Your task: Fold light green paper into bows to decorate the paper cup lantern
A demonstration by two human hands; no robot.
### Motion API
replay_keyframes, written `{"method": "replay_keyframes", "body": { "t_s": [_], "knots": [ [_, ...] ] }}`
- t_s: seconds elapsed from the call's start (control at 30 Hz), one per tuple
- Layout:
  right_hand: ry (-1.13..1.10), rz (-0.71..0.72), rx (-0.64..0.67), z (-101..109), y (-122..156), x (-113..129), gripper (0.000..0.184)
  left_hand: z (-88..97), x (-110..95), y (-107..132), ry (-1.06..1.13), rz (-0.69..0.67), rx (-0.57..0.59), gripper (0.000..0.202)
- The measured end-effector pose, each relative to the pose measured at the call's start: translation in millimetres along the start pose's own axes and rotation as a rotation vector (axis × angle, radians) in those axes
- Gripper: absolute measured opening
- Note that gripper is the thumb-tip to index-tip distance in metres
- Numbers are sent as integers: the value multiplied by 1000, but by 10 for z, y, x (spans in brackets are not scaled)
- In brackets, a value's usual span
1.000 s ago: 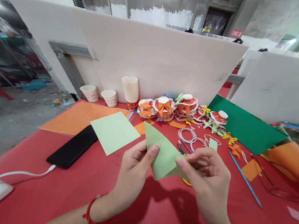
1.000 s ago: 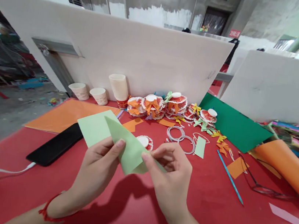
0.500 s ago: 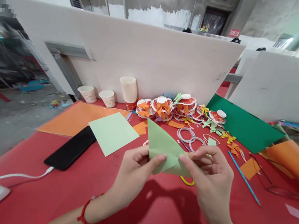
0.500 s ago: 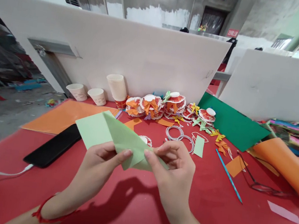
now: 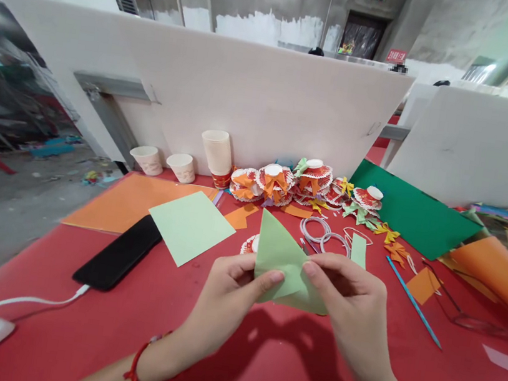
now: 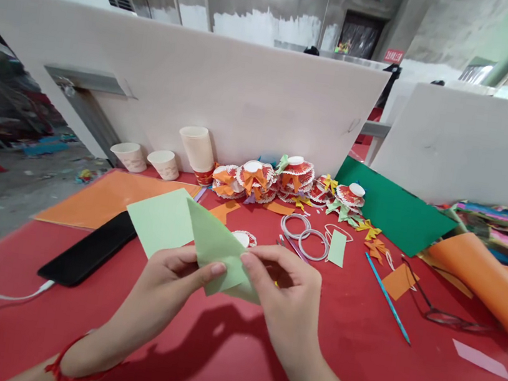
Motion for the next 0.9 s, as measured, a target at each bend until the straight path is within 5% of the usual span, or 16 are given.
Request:
{"method": "replay_keyframes", "body": {
  "t_s": [0.13,0.4,0.67,0.9],
  "knots": [
    [16,4,9,-14,4,17,8,5,-19,-18,58,-8,56,19],
    [69,19,62,-152,46,22,9,300,-386,36,-286,-360,-285,31],
    [94,-46,192,-301,40,-48,10,306,-519,69,-519,-532,-358,16],
    [61,-124,213,-270,5,-101,12,267,-378,-27,-316,-389,-262,14]
  ]
}}
Point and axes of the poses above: each hand's wrist, its own y-axis away from the middle knuckle, its own z-axis out of the back of the hand, x = y × z, the point moved 9 cm from there along -y, towards the middle knuckle, and after that the axes turned 9 degrees about -z, right-handed, at the moved point
